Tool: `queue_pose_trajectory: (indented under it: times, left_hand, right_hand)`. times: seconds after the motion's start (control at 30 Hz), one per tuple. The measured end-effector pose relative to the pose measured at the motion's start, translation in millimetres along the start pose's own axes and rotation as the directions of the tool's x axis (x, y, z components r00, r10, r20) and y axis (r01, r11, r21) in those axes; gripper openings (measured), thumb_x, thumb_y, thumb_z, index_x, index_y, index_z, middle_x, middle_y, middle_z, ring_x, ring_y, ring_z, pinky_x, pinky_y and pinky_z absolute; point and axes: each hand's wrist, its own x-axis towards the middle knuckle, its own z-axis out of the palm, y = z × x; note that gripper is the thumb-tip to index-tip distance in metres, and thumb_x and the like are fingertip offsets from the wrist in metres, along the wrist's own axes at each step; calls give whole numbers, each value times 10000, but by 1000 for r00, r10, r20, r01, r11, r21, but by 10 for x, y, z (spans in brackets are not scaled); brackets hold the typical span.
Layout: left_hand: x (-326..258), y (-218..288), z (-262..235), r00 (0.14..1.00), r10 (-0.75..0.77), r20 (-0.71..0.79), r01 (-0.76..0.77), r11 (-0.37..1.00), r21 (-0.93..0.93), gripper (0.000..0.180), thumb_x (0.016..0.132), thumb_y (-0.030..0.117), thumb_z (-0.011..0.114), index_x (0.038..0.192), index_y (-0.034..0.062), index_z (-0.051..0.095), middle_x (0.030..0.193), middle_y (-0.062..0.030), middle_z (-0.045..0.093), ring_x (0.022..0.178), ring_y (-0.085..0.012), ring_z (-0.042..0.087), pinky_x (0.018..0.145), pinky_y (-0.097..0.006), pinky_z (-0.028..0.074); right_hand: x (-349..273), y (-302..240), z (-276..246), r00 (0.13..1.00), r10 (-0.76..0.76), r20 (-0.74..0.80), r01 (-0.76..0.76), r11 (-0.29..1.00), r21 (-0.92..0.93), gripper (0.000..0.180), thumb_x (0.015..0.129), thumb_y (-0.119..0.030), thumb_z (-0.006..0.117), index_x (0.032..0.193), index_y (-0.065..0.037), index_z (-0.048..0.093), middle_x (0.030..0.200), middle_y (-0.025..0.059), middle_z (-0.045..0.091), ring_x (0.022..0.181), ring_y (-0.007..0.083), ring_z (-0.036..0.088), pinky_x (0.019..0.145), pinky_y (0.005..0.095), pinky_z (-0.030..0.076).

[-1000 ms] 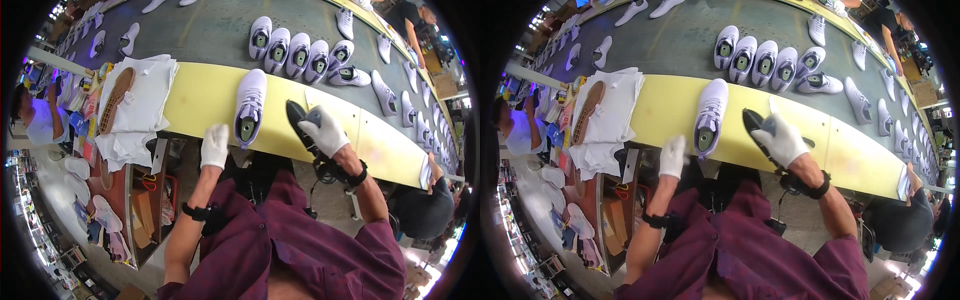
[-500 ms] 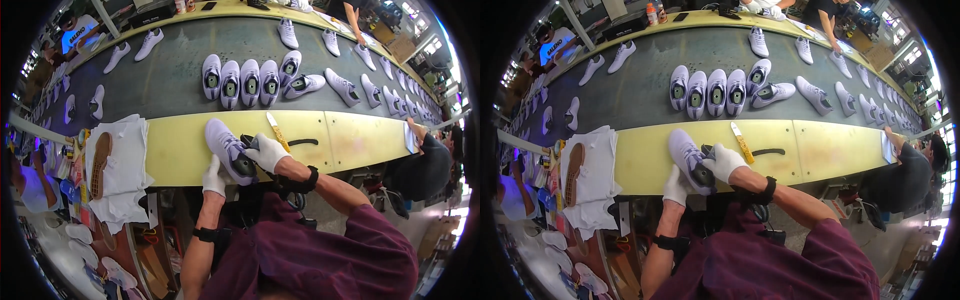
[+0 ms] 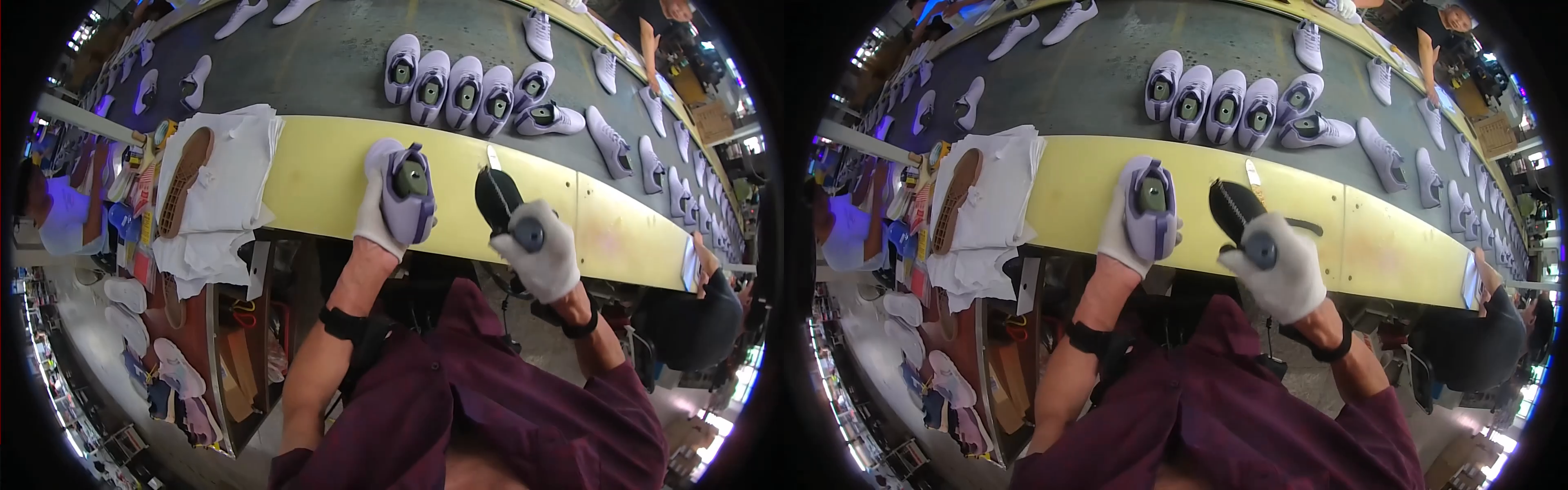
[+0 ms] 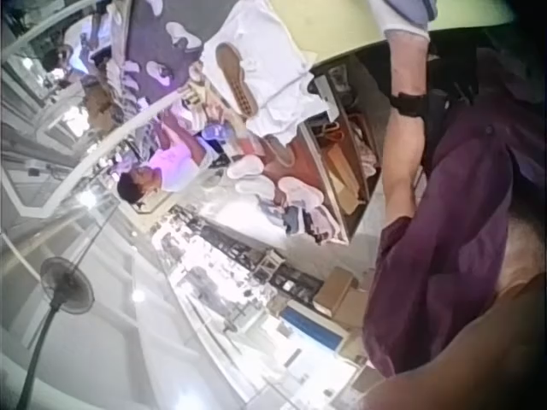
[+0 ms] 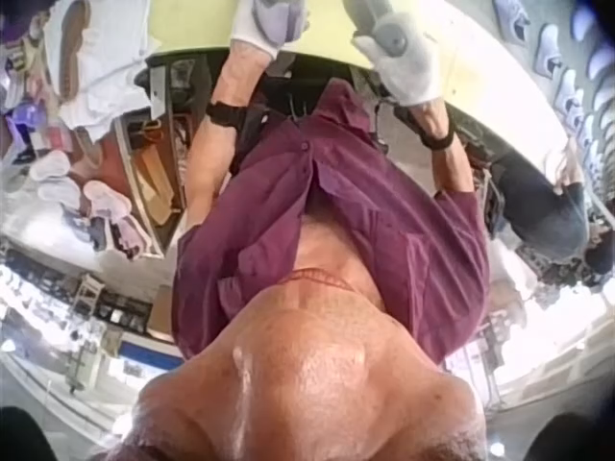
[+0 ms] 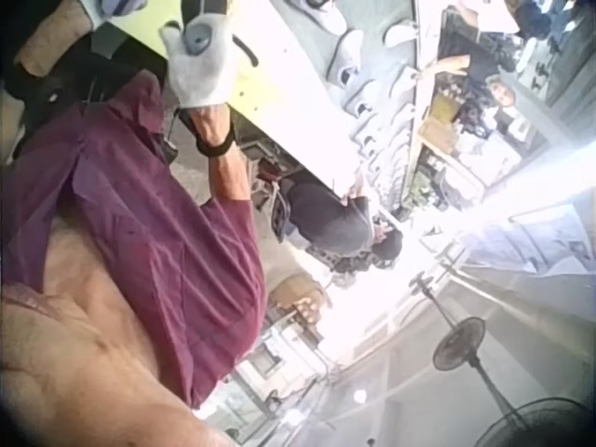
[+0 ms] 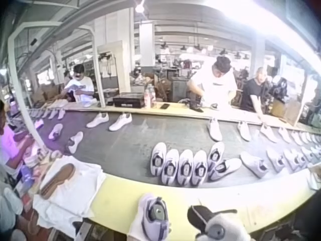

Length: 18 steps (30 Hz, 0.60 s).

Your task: Cleaning and assembling components for sneakers at a manufacturing line.

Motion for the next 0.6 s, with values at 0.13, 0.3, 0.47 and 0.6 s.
queue_pose_trajectory:
  times: [0.13,0.3,0.47,0.6]
  left_hand:
    - [57,-53,315,995,78,-60,-83,993,-85,574,1115,621,290,1394,214,584,1238,-27,676,1140,-247,659,925,-469,566]
    - [94,-203,392,993,50,-105,-61,993,-100,595,1104,654,320,1447,230,559,1322,-17,669,1114,-247,684,886,-454,591]
    - [-19,-152,523,987,-70,-143,63,996,-56,613,1110,631,338,1442,167,562,1288,-47,682,1084,-238,700,921,-424,600]
    - [-23,-267,406,993,-53,-109,50,998,-28,629,1093,661,320,1434,190,561,1252,-66,685,1080,-258,685,892,-424,561]
  right_hand:
    - [-102,-201,6,977,-185,107,195,976,-93,395,776,-213,937,967,-85,617,726,122,669,632,353,694,577,423,549]
    - [117,-61,175,985,-139,-98,137,990,-21,388,814,-197,921,976,-51,600,689,121,645,586,303,670,551,373,529]
    - [182,-10,-47,987,63,-147,-62,998,14,386,803,-141,929,969,-44,594,677,109,607,561,201,628,540,362,503]
    - [-64,-209,-172,989,-149,11,149,987,-57,406,772,-158,946,963,-59,601,703,128,637,614,273,670,598,375,537]
